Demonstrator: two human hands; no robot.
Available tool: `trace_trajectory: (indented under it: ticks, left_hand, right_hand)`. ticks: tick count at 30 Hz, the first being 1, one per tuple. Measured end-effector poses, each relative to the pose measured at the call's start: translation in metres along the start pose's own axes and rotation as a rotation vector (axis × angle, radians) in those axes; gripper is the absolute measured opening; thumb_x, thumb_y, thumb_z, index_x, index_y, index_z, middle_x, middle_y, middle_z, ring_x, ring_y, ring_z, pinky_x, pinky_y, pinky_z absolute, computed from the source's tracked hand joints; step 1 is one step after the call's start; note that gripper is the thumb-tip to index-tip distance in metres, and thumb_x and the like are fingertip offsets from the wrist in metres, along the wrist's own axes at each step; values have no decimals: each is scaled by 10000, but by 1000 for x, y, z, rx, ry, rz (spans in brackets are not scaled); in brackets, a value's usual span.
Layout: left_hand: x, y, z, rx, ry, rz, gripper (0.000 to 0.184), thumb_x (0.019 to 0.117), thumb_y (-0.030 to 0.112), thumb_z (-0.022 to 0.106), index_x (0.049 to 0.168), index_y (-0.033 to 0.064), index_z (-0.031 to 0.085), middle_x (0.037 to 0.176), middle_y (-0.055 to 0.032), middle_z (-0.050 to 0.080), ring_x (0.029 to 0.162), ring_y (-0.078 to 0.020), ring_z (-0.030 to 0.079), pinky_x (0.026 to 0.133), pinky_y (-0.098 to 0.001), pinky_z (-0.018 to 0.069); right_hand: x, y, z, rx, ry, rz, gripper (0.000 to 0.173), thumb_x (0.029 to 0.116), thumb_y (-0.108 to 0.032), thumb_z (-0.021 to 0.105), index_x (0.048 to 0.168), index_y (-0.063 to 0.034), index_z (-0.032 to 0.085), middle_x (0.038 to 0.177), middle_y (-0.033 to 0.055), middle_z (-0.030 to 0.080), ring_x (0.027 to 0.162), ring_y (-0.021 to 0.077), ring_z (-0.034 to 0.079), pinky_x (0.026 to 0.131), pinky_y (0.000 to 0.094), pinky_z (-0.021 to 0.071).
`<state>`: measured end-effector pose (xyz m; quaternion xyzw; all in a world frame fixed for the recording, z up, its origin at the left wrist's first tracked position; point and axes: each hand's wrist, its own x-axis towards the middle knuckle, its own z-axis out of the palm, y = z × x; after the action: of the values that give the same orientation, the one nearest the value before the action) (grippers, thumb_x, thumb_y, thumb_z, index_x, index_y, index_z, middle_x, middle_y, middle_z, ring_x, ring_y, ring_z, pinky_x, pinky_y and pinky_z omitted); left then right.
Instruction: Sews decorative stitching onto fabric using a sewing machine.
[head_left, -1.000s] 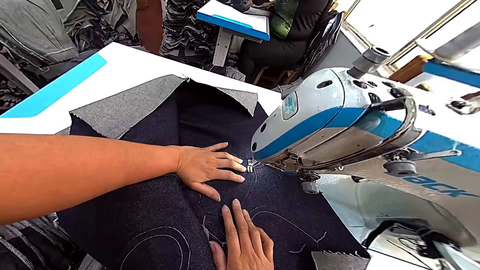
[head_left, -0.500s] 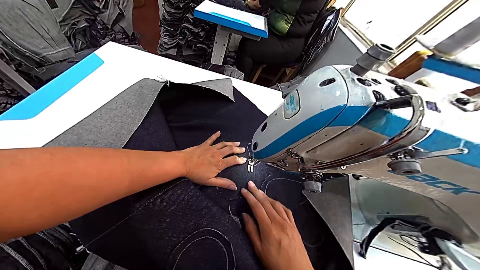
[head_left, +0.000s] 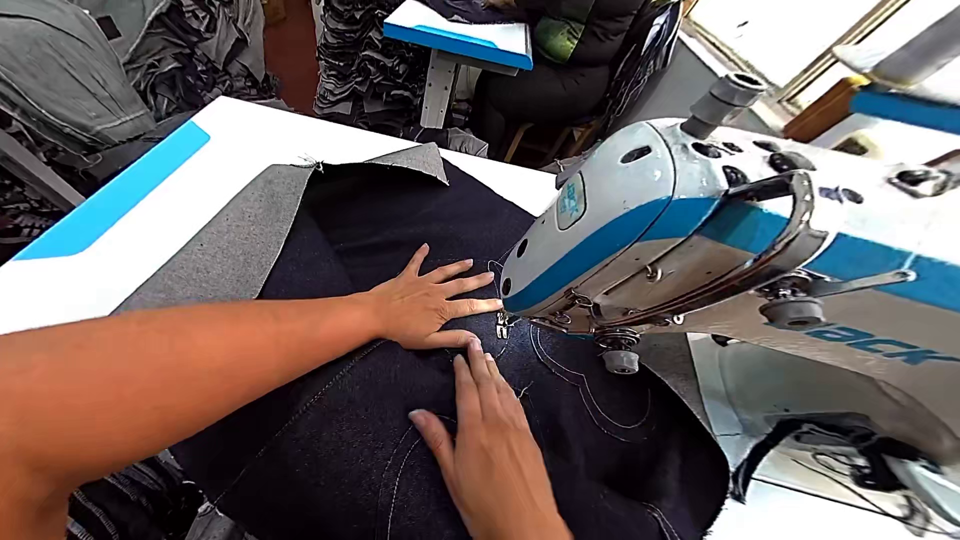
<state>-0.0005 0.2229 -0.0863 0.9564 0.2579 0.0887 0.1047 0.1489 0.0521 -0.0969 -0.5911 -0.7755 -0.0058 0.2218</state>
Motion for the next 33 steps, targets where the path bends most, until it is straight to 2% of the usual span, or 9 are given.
trace_trajectory:
  ticks: [4, 10, 14, 16, 18, 21, 23, 25, 33]
  left_hand:
    - [-4, 8, 2, 16, -8, -86, 628, 1041, 609, 339, 1578, 293, 416, 1674, -46, 319, 1575, -363, 168, 1123, -809, 29]
    - [-8, 40, 7, 40, -4, -432, 723, 1032, 661, 297, 1630, 254, 296, 1714, -5, 206, 1589, -347, 94, 1135, -794, -11]
    - [-18, 76, 12, 60, 21, -598, 731, 1051, 614, 305, 1642, 188, 252, 1711, -126, 180, 1572, -444, 74, 1102, -833, 13]
    - [-26, 87, 1, 1, -78, -597, 697, 1065, 598, 279, 1655, 237, 200, 1717, -174, 99, 1562, -486, -2, 1079, -849, -20]
    - [-27, 84, -20, -51, -208, -578, 650, 1065, 608, 232, 1646, 316, 221, 1721, -156, 93, 1563, -478, -18, 1098, -834, -20]
    - [-20, 50, -29, 130, -10, -228, 474, 1092, 440, 387, 1364, 165, 662, 1431, -164, 602, 1440, -444, 422, 1133, -739, 263]
    - [-7, 12, -21, 157, 82, 176, 397, 1078, 335, 440, 1287, 100, 683, 1338, -98, 670, 1383, -314, 528, 1160, -589, 348]
    - [0, -13, -10, 58, 21, 389, 475, 1099, 320, 369, 1439, 56, 570, 1485, -98, 575, 1460, -254, 451, 1233, -535, 265]
    - [-25, 15, 10, 53, 88, 79, 527, 1097, 397, 341, 1513, 122, 509, 1578, -75, 477, 1506, -239, 379, 1238, -550, 246]
  right_hand:
    - [-10, 12, 16, -114, 82, -71, 863, 1022, -660, 299, 1374, 69, 597, 1460, 226, 569, 1345, 364, 570, 1127, 482, 445]
    - [1, 73, -2, -16, -7, -266, 637, 1069, -508, 345, 1367, -27, 637, 1452, 116, 607, 1355, 264, 575, 1125, 451, 465]
    - [20, 124, -23, 36, -52, -458, 488, 1091, -404, 364, 1341, -129, 680, 1420, 12, 644, 1344, 174, 585, 1115, 435, 474]
    - [21, 122, -37, -14, -50, -415, 491, 1081, -400, 371, 1268, -119, 727, 1335, 28, 699, 1268, 210, 647, 1046, 450, 524]
    - [16, 93, -46, -15, 22, -278, 450, 1055, -370, 433, 1162, -82, 762, 1227, 80, 740, 1174, 265, 700, 966, 469, 575]
    - [13, 30, -33, 81, 43, -20, 529, 1055, -450, 443, 1215, -32, 725, 1333, 147, 678, 1279, 319, 630, 1040, 507, 525]
    - [12, 10, -8, 71, 23, 40, 674, 1072, -519, 351, 1318, 30, 653, 1431, 216, 596, 1370, 375, 543, 1131, 539, 433]
    - [10, 9, 13, -23, 87, 9, 720, 1079, -527, 296, 1314, 56, 647, 1404, 232, 613, 1338, 380, 575, 1124, 525, 448]
    - [10, 72, 2, 8, 32, -304, 585, 1082, -436, 323, 1326, -25, 662, 1409, 124, 638, 1340, 257, 588, 1130, 446, 461]
